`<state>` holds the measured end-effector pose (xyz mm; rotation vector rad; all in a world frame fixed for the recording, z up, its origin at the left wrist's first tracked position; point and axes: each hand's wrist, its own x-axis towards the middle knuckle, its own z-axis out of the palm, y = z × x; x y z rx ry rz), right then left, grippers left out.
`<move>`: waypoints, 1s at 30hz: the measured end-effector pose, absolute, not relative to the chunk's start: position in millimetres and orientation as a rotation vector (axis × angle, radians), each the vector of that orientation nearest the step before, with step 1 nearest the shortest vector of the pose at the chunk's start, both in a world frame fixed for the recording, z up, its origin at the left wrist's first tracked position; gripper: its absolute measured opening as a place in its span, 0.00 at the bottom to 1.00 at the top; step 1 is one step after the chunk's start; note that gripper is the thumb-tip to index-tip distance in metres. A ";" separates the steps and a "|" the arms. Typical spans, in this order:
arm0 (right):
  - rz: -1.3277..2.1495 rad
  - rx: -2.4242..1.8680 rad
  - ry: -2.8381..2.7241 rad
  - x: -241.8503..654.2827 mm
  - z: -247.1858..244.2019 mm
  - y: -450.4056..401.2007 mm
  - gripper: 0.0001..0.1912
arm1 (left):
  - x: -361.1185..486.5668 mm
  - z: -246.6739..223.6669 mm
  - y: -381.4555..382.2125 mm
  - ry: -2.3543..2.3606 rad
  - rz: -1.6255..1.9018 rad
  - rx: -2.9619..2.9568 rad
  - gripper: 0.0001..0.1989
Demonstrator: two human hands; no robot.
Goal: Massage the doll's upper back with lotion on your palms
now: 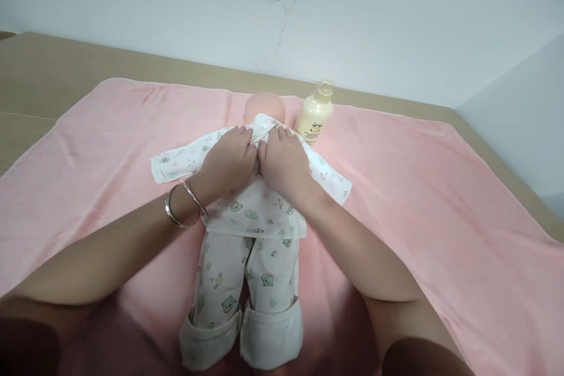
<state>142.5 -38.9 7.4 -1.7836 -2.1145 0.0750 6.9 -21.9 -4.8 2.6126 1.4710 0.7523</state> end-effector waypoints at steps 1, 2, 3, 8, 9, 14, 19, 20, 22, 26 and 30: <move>0.046 -1.780 -2.123 139.3 7.5 -45.7 0.27 | 4.1 -4.2 -14.7 1.472 0.789 2.482 0.17; 0.028 -1.772 -2.141 136.5 7.9 -51.8 0.28 | 1.5 -4.0 -8.0 1.498 0.844 2.331 0.17; 0.020 -1.763 -2.163 134.6 8.3 -56.4 0.28 | -0.4 -4.3 -2.5 1.531 0.905 2.191 0.17; 0.142 -1.742 -2.159 137.7 7.9 -48.9 0.29 | -0.1 -11.4 2.6 1.573 1.041 1.987 0.19; 0.173 -1.740 -2.149 139.7 7.6 -44.5 0.29 | 0.5 -12.9 1.5 1.569 1.048 1.986 0.21; 0.272 -1.590 -2.223 146.8 17.9 -43.1 0.29 | 0.5 -16.3 0.9 1.564 1.056 1.999 0.22; 0.125 -1.418 -2.089 145.6 23.5 -51.9 0.26 | 0.7 -15.6 2.6 1.526 1.069 2.109 0.19; 0.093 -1.456 -2.052 144.0 19.5 -50.2 0.26 | 0.9 -15.6 2.6 1.528 1.064 2.135 0.18; 0.082 -1.562 -2.025 140.4 8.8 -44.5 0.25 | 1.5 -16.0 2.6 1.538 1.046 2.172 0.15; 0.119 -1.607 -2.030 139.7 -3.2 -34.8 0.24 | 1.9 -18.2 3.1 1.554 1.055 2.179 0.14; 0.062 -1.516 -1.952 144.4 -1.0 -33.9 0.24 | 1.8 -20.4 4.4 1.545 1.095 2.175 0.14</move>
